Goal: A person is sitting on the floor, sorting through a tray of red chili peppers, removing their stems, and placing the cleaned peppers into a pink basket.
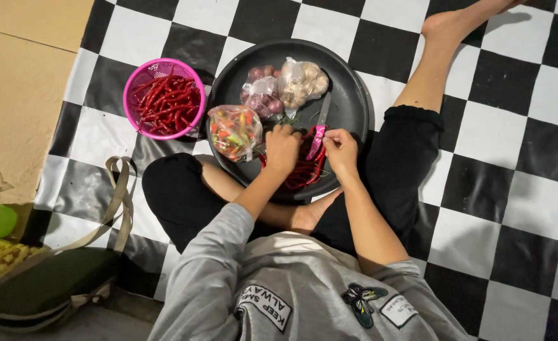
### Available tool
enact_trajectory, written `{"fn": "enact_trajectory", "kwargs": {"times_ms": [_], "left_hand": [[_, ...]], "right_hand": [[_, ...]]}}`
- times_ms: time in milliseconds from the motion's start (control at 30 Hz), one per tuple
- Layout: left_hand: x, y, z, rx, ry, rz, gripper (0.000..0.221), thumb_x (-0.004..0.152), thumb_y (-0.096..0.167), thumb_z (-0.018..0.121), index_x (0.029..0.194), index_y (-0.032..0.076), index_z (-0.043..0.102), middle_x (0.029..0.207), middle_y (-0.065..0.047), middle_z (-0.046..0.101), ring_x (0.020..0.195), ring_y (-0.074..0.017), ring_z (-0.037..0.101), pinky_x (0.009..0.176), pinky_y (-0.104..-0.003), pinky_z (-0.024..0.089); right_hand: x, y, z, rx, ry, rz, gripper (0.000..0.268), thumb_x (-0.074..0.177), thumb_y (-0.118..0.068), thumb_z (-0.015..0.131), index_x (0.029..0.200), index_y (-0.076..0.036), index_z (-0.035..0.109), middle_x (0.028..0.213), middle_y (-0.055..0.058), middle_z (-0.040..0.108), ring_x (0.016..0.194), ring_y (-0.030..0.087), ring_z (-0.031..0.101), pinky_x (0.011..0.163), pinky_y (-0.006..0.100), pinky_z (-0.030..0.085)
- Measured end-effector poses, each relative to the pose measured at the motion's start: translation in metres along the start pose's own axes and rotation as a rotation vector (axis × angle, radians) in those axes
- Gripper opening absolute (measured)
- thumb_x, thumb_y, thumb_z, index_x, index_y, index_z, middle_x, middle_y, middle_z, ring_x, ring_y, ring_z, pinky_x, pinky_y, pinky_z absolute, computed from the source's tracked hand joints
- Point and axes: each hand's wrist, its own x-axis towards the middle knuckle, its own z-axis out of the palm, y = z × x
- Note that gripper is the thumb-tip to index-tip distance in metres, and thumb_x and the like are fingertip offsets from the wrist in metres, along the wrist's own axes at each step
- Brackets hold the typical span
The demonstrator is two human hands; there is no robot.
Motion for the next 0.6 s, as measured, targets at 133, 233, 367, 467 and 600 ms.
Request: {"fn": "enact_trajectory", "kwargs": {"times_ms": [133,233,367,467,600], "left_hand": [[-0.007,-0.007,-0.037,-0.06,0.009,-0.061,0.014,0.078,0.036,0.08,0.087,0.025,0.078,0.085,0.001,0.061,0.082,-0.0269,0.059,0.061,-0.04,0.042],[-0.011,-0.01,-0.054,-0.221,0.0,-0.184,0.008,0.088,0.029,0.077,0.09,0.022,0.079,0.081,-0.004,0.062,0.08,-0.0281,0.061,0.065,-0.04,0.044],[-0.016,-0.022,-0.023,-1.012,-0.199,-0.891,0.019,0.09,0.035,0.077,0.092,0.017,0.08,0.078,-0.007,0.073,0.071,-0.0241,0.07,0.056,-0.033,0.049],[-0.01,-0.015,-0.035,-1.408,-0.358,-1.215,0.02,0.085,0.032,0.081,0.092,0.014,0.077,0.074,-0.007,0.071,0.063,-0.021,0.068,0.048,-0.029,0.045],[-0.017,-0.004,-0.033,-1.521,-0.445,-0.973,0.012,0.089,0.015,0.074,0.099,0.008,0.077,0.079,-0.01,0.074,0.07,-0.0166,0.073,0.048,-0.02,0.044]], "right_hand": [[-0.003,-0.008,0.002,0.013,-0.003,-0.009,0.012,0.088,-0.005,0.071,0.099,-0.004,0.076,0.083,0.012,0.073,0.049,0.015,0.064,0.041,0.029,0.052],[-0.002,-0.008,0.003,-0.008,-0.036,0.003,0.014,0.088,-0.006,0.071,0.1,-0.004,0.077,0.084,0.012,0.074,0.05,0.016,0.064,0.045,0.029,0.053],[-0.007,-0.008,0.005,-0.026,-0.084,0.008,0.015,0.088,-0.008,0.071,0.1,-0.006,0.079,0.084,0.011,0.075,0.049,0.015,0.064,0.046,0.03,0.052],[-0.005,-0.004,0.005,-0.027,-0.099,0.018,0.016,0.088,-0.009,0.071,0.101,-0.006,0.079,0.084,0.011,0.075,0.049,0.015,0.065,0.046,0.03,0.053],[-0.004,-0.004,0.007,-0.003,-0.121,-0.005,0.013,0.088,-0.006,0.068,0.096,-0.003,0.078,0.079,0.012,0.074,0.048,0.016,0.064,0.043,0.031,0.051]]}}
